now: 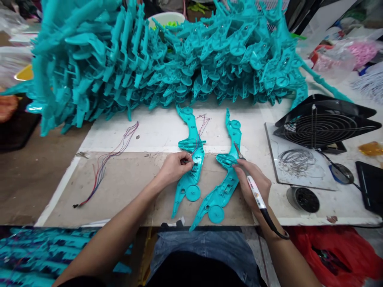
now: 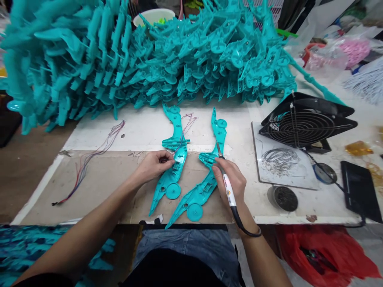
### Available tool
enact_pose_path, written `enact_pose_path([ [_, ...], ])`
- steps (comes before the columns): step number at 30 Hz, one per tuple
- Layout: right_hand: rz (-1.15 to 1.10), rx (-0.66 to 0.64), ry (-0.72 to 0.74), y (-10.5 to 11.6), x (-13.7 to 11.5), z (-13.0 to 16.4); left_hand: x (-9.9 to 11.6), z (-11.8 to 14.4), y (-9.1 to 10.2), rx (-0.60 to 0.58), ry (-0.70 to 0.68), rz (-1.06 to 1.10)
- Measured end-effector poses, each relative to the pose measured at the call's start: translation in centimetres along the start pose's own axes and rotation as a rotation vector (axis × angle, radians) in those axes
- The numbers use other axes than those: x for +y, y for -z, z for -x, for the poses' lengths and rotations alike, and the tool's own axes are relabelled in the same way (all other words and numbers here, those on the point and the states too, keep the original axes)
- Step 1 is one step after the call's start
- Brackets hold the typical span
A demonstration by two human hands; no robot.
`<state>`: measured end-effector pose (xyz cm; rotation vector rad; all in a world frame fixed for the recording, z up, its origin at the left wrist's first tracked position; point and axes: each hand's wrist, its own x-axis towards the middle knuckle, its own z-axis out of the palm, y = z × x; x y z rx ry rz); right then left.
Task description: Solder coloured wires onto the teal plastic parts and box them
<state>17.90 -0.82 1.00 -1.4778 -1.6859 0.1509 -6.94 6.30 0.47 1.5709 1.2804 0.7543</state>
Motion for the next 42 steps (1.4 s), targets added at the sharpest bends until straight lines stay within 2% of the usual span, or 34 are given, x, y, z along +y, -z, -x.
enact_pose_path([
  [6, 0.201, -0.082, 0.176, -0.9, 2.1, -0.5, -0.7, 0.9, 0.6, 0.136, 0.002, -0.189],
  [9, 0.22, -0.056, 0.203, -1.2, 2.7, -0.6, -0.9, 2.0, 0.6, 0.199, -0.026, -0.051],
  [11, 0.219, 0.0, 0.2, -1.5, 3.0, -0.9, -1.3, 2.9, 1.3, 0.264, -0.064, 0.064],
  [13, 0.191, 0.006, 0.169, -1.8, 3.1, -1.3, -2.1, 4.2, 3.4, 0.414, -0.081, 0.053],
  [15, 0.157, -0.002, 0.144, -1.9, 2.9, -1.5, -3.4, 6.2, 6.8, 0.64, -0.034, -0.131],
  [17, 0.135, -0.001, 0.14, -1.9, 2.6, -1.7, -5.1, 8.5, 10.7, 0.842, 0.125, -0.433],
  [18, 0.13, 0.001, 0.14, -1.9, 2.5, -1.7, -6.0, 9.5, 12.5, 0.873, 0.237, -0.557],
  [20, 0.123, 0.007, 0.141, -1.8, 2.3, -1.7, -7.7, 11.1, 15.2, 0.815, 0.437, -0.67],
  [22, 0.118, 0.018, 0.138, -1.8, 2.2, -1.6, -8.9, 11.9, 16.6, 0.737, 0.518, -0.648],
  [24, 0.119, 0.036, 0.147, -1.8, 2.2, -1.6, -9.4, 12.1, 16.9, 0.718, 0.511, -0.565],
  [27, 0.139, 0.07, 0.17, -1.4, 2.3, -1.5, -8.7, 11.7, 16.8, 0.755, 0.472, -0.456],
  [29, 0.15, 0.093, 0.193, -1.1, 2.2, -1.6, -7.7, 11.1, 17.0, 0.767, 0.445, -0.386],
  [30, 0.153, 0.1, 0.205, -0.9, 2.0, -1.7, -7.1, 10.8, 17.1, 0.772, 0.416, -0.257],
  [33, 0.152, 0.121, 0.267, -0.5, 0.9, -2.1, -5.0, 9.3, 17.8, 0.738, 0.295, 0.329],
  [35, 0.147, 0.116, 0.32, -0.5, -0.1, -2.4, -3.5, 8.0, 18.2, 0.687, 0.242, 0.573],
  [38, 0.123, 0.115, 0.399, -0.6, -1.5, -3.1, -1.2, 6.2, 18.2, 0.634, 0.173, 0.612],
  [42, 0.069, 0.202, 0.536, -0.6, -3.7, -4.7, 2.9, 5.0, 16.7, 0.548, -0.085, 0.668],
])
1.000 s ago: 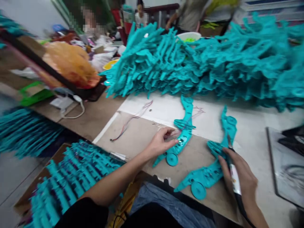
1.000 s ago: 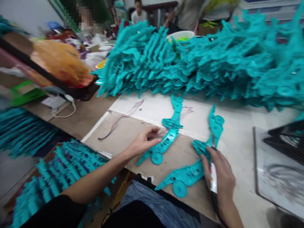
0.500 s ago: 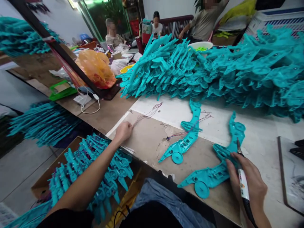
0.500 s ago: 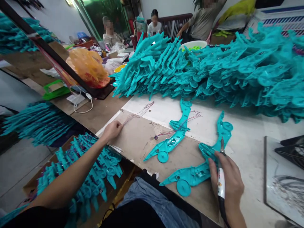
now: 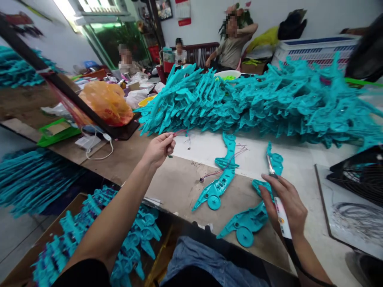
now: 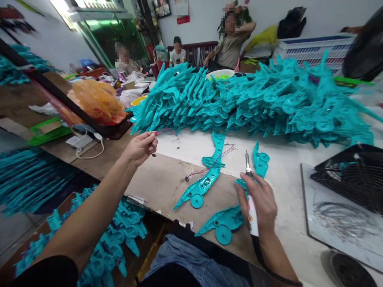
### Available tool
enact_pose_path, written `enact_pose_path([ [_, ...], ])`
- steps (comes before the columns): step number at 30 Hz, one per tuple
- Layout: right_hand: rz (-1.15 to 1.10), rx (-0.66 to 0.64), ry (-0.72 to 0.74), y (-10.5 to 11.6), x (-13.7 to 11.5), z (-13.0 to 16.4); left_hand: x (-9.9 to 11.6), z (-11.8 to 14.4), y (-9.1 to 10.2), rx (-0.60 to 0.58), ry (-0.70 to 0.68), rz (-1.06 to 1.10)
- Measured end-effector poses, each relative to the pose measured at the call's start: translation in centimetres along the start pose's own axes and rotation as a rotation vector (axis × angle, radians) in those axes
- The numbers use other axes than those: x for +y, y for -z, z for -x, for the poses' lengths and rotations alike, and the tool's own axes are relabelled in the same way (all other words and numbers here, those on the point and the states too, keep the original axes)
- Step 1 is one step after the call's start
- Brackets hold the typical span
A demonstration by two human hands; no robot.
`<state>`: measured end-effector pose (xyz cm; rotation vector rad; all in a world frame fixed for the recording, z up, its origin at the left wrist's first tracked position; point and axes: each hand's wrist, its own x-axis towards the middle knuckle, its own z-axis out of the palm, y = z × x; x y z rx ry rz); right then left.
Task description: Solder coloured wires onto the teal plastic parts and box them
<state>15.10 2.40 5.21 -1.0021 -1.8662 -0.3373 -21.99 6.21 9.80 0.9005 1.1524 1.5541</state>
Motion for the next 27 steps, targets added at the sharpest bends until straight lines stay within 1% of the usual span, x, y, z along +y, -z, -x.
enact_pose_path([
  [2, -0.056, 0.035, 0.045, -0.2, -0.9, -2.1, 1.3, 0.9, -2.5, -0.085, -0.061, 0.009],
  [5, -0.241, 0.009, 0.016, -0.8, -3.3, -6.1, 3.5, 3.2, -6.6, -0.212, -0.092, 0.017],
  [8, -0.638, -0.075, -0.145, -1.5, -5.7, -8.9, 5.0, 5.5, -10.2, -0.35, -0.062, 0.07],
  [9, -0.795, -0.113, -0.222, -1.6, -6.2, -9.1, 5.2, 6.1, -11.0, -0.389, -0.038, 0.096],
  [11, -1.038, -0.219, -0.408, -0.7, -6.4, -8.5, 5.1, 7.0, -12.0, -0.444, 0.029, 0.158],
  [12, -1.114, -0.28, -0.499, 0.1, -6.0, -7.7, 4.6, 7.3, -12.1, -0.462, 0.069, 0.19],
  [14, -1.156, -0.388, -0.638, 2.4, -4.2, -5.8, 2.9, 7.9, -11.8, -0.491, 0.153, 0.237],
  [16, -1.059, -0.443, -0.692, 4.7, -1.5, -4.2, 0.4, 8.7, -11.6, -0.532, 0.252, 0.212],
  [18, -0.828, -0.457, -0.659, 5.9, 1.5, -3.5, -2.6, 9.8, -11.9, -0.588, 0.376, 0.106],
  [20, -0.569, -0.445, -0.537, 5.5, 3.9, -3.6, -5.6, 11.0, -12.9, -0.613, 0.496, -0.001],
  [22, -0.371, -0.425, -0.395, 3.9, 5.2, -3.7, -8.3, 11.8, -14.5, -0.568, 0.583, -0.037],
  [23, -0.305, -0.414, -0.346, 3.0, 5.3, -3.5, -9.4, 12.0, -15.2, -0.527, 0.612, -0.032],
  [24, -0.265, -0.392, -0.323, 2.3, 5.2, -3.1, -10.4, 12.1, -15.9, -0.481, 0.634, -0.02],
  [25, -0.256, -0.365, -0.329, 1.7, 4.7, -2.5, -11.1, 12.1, -16.4, -0.439, 0.649, -0.006],
  [27, -0.317, -0.314, -0.416, 1.4, 3.2, -0.6, -12.0, 11.8, -17.0, -0.394, 0.661, 0.011],
])
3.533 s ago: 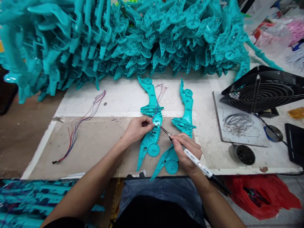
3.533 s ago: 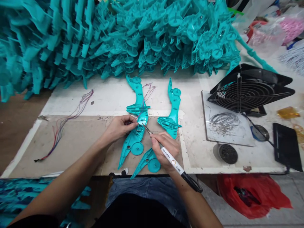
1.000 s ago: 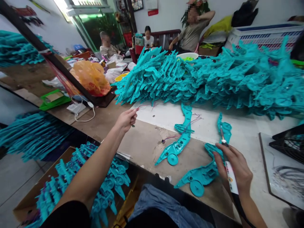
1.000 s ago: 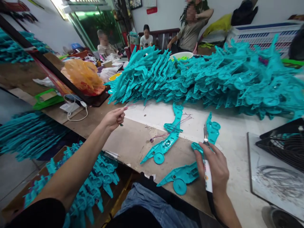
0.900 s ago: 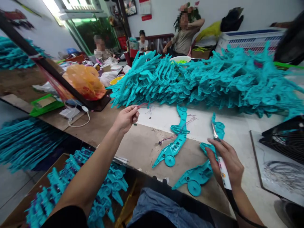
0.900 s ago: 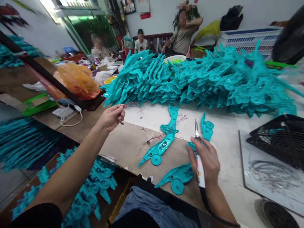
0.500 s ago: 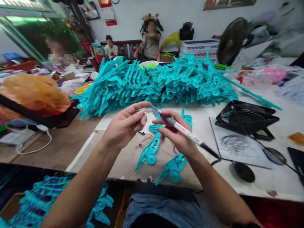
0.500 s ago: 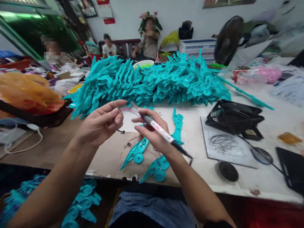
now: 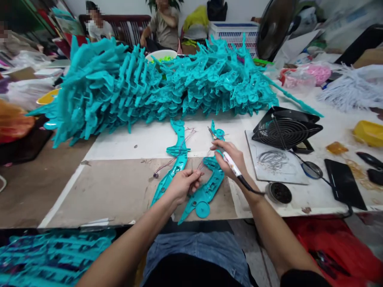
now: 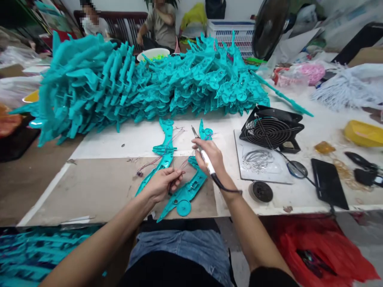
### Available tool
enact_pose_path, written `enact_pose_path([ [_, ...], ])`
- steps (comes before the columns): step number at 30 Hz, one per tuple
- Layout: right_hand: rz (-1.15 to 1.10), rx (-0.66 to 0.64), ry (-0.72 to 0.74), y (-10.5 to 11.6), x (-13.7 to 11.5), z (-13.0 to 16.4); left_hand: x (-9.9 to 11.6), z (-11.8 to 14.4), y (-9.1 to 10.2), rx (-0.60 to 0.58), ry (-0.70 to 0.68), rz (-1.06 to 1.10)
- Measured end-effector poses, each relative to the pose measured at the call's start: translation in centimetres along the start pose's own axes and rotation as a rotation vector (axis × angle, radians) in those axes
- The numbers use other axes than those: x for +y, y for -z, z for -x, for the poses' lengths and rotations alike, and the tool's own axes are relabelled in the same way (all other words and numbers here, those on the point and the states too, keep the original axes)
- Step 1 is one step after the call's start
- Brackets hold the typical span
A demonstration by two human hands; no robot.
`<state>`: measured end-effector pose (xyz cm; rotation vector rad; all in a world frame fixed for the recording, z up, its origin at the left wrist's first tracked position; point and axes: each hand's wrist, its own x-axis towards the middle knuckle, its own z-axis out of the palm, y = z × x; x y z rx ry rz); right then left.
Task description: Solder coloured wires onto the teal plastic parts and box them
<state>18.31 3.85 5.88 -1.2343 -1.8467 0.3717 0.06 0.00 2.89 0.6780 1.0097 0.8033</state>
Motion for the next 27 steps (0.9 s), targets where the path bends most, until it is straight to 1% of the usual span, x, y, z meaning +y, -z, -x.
enact_pose_path([
  [4, -0.239, 0.005, -0.186, -1.0, -1.3, 5.0, 0.1, -0.6, 0.4, -0.006, 0.014, -0.034],
  [7, -0.276, 0.055, -0.235, -1.2, -1.6, 6.9, 0.3, -0.5, 0.6, -0.027, 0.016, -0.148],
  [9, -0.265, 0.06, -0.239, -1.2, -1.4, 7.3, 0.6, -0.4, 0.6, -0.072, -0.016, -0.308],
  [13, -0.236, -0.058, -0.197, -1.2, -0.6, 7.5, 1.3, -0.5, 0.3, -0.174, -0.184, -0.655],
  [15, -0.22, -0.103, -0.154, -1.3, -0.5, 7.6, 1.4, -0.6, 0.1, -0.201, -0.229, -0.75],
  [17, -0.197, -0.094, -0.117, -1.5, -0.5, 8.0, 1.2, -0.6, 0.1, -0.198, -0.231, -0.81],
  [19, -0.147, -0.043, -0.087, -1.9, -0.6, 8.7, 0.7, -0.3, 0.2, -0.16, -0.214, -0.845],
  [21, -0.065, 0.013, -0.039, -2.2, -0.5, 9.6, 0.1, 0.1, 0.4, -0.116, -0.19, -0.835],
  [24, 0.047, 0.015, 0.031, -2.4, 0.1, 11.0, -1.0, 0.6, 0.4, -0.063, -0.166, -0.749],
  [27, 0.064, 0.017, 0.026, -1.8, 0.9, 11.6, -2.0, 0.7, -0.1, -0.045, -0.115, -0.64],
])
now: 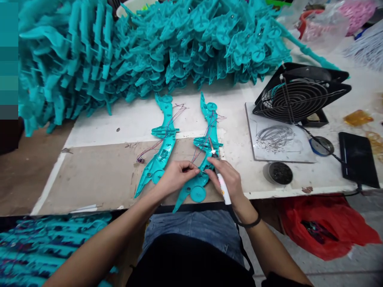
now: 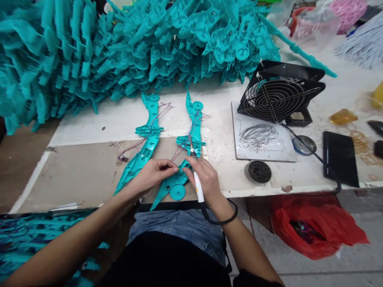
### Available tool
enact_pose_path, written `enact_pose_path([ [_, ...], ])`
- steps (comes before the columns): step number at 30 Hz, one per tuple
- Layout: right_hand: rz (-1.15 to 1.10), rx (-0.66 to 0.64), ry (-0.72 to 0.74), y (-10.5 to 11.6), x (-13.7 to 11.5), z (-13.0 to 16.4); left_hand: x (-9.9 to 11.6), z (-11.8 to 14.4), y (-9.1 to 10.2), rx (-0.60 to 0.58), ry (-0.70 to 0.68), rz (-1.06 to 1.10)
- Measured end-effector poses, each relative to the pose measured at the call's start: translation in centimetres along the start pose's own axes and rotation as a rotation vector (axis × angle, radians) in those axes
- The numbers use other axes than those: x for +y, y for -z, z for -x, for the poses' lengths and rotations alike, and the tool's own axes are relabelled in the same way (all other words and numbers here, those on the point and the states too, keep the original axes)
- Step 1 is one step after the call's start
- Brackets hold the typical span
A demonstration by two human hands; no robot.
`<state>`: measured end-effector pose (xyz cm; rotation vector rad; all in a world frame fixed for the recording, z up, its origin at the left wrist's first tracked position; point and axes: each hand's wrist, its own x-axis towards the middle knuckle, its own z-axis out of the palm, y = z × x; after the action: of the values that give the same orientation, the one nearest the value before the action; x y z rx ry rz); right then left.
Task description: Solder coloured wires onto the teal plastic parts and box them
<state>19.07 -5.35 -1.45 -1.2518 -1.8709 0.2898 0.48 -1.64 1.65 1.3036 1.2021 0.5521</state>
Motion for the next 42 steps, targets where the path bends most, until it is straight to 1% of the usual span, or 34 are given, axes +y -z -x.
enact_pose_path([
  [2, -0.049, 0.038, -0.024, 0.9, 0.4, 0.1, -0.2, -0.1, -0.7, -0.012, 0.025, 0.059],
  [4, -0.117, 0.094, -0.056, 2.0, 0.3, 0.5, -0.4, -0.2, -1.4, 0.001, 0.023, 0.084],
  [7, -0.195, 0.174, -0.1, 3.6, -0.7, 1.9, -0.8, -0.2, -2.0, 0.057, -0.006, 0.063],
  [10, -0.245, 0.204, -0.087, 4.5, -2.0, 3.7, -1.0, 0.0, -2.3, 0.097, -0.029, 0.025],
  [13, -0.271, 0.211, -0.066, 4.4, -2.7, 5.0, -1.1, 0.2, -2.4, 0.13, -0.04, -0.011],
  [17, -0.28, 0.183, -0.015, 3.7, -2.6, 5.6, -1.0, 0.3, -2.5, 0.154, -0.061, -0.045],
  [22, -0.258, 0.115, 0.035, 3.4, -2.0, 5.7, -1.0, 0.3, -2.6, 0.16, -0.073, -0.042],
  [25, -0.218, 0.096, 0.09, 3.6, -1.9, 5.6, -1.0, 0.2, -2.6, 0.166, -0.079, -0.048],
  [31, -0.175, 0.062, 0.138, 4.0, -2.0, 5.4, -1.0, 0.2, -2.7, 0.173, -0.08, -0.07],
  [39, -0.174, 0.047, 0.142, 3.6, -1.7, 5.8, -1.2, 0.1, -2.7, 0.172, -0.087, -0.1],
  [42, -0.156, 0.067, 0.153, 3.7, -1.6, 5.8, -1.2, 0.1, -2.7, 0.167, -0.093, -0.106],
])
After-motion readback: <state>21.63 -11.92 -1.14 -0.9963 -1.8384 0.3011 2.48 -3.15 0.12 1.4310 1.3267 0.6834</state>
